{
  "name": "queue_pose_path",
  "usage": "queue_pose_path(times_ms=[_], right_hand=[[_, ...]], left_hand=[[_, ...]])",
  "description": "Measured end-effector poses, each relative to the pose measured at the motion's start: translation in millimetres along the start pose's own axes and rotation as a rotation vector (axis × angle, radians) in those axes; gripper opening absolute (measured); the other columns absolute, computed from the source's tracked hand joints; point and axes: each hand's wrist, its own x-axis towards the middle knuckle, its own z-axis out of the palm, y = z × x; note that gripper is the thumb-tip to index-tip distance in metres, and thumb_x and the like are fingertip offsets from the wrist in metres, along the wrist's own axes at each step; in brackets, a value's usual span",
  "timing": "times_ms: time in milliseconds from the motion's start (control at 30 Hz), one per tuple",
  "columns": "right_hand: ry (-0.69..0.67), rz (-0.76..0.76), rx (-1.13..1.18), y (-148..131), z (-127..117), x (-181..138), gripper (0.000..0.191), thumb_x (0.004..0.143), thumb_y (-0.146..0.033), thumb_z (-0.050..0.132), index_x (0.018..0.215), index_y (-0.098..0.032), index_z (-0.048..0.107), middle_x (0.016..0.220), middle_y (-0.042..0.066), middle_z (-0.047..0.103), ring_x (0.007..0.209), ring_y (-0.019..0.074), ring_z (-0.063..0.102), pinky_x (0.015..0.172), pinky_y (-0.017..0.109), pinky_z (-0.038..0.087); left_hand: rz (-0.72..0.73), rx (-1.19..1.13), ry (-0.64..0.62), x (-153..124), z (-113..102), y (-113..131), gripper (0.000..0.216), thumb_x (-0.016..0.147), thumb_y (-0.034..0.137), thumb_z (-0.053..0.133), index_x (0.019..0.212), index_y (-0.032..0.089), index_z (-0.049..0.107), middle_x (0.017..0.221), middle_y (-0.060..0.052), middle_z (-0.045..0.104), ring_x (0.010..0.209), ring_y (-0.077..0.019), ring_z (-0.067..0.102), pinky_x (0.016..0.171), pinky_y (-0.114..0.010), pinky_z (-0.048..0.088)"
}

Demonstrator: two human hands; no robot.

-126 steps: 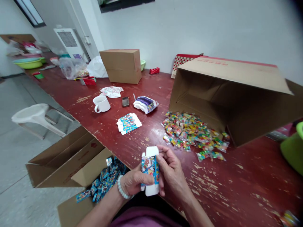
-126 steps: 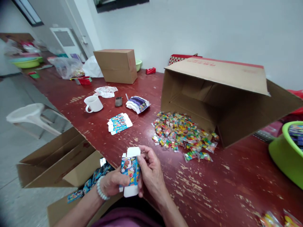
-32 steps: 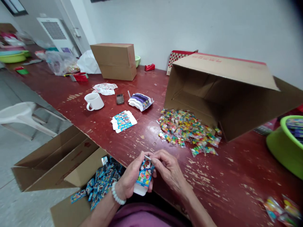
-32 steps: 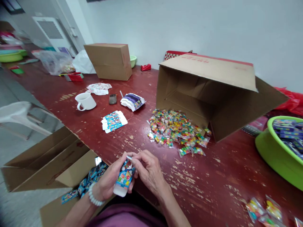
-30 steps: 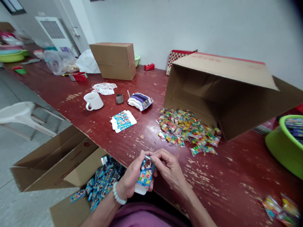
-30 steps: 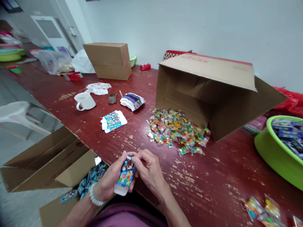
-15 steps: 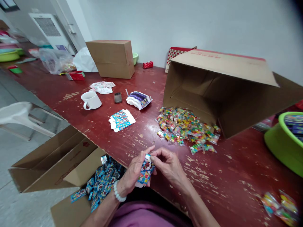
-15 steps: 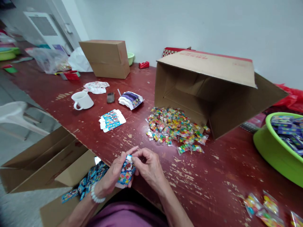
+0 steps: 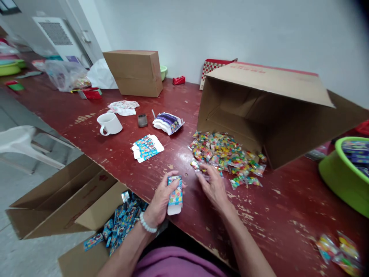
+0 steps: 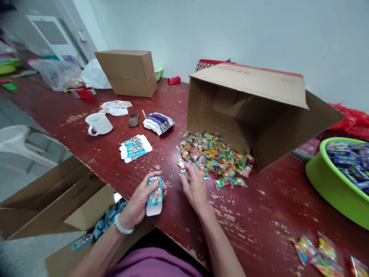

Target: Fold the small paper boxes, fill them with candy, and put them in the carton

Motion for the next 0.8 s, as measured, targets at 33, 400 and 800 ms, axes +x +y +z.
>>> queue_pose_path(times_ms=[33, 400, 800], right_hand=[[0.024, -0.014, -0.148, 11, 0, 5, 0.031, 0.089, -0.024, 0.058, 0.120, -0.018, 0.061, 0.116, 0.011, 0.065, 0.101, 0.0257, 0.056, 0.086, 0.037, 0.044], [0.146, 0.004, -0.431, 27, -4, 11, 0.023, 0.094, -0.020, 0.053, 0.109, -0.022, 0.070, 0.102, 0.010, 0.071, 0.105, 0.0306, 0.048, 0.088, 0.043, 0.032], [-0.099, 0.213, 0.397, -36, -3, -37, 0.018, 0.092, -0.031, 0.054, 0.106, -0.020, 0.061, 0.090, 0.004, 0.067, 0.080, 0.0187, 0.063, 0.071, 0.027, 0.048]], left_hand=[[0.021, -0.050, 0.020, 4, -4, 1, 0.045, 0.083, 0.034, 0.070, 0.121, 0.022, 0.050, 0.097, -0.006, 0.070, 0.076, -0.0149, 0.066, 0.068, -0.026, 0.054], [0.015, -0.104, 0.166, 10, -36, 3, 0.055, 0.061, 0.011, 0.085, 0.105, 0.019, 0.054, 0.080, 0.003, 0.065, 0.069, -0.0124, 0.064, 0.065, -0.025, 0.057], [-0.011, -0.141, 0.072, -4, -25, 9, 0.043, 0.065, 0.014, 0.083, 0.091, 0.020, 0.050, 0.084, 0.001, 0.065, 0.071, -0.0159, 0.067, 0.063, -0.030, 0.059]])
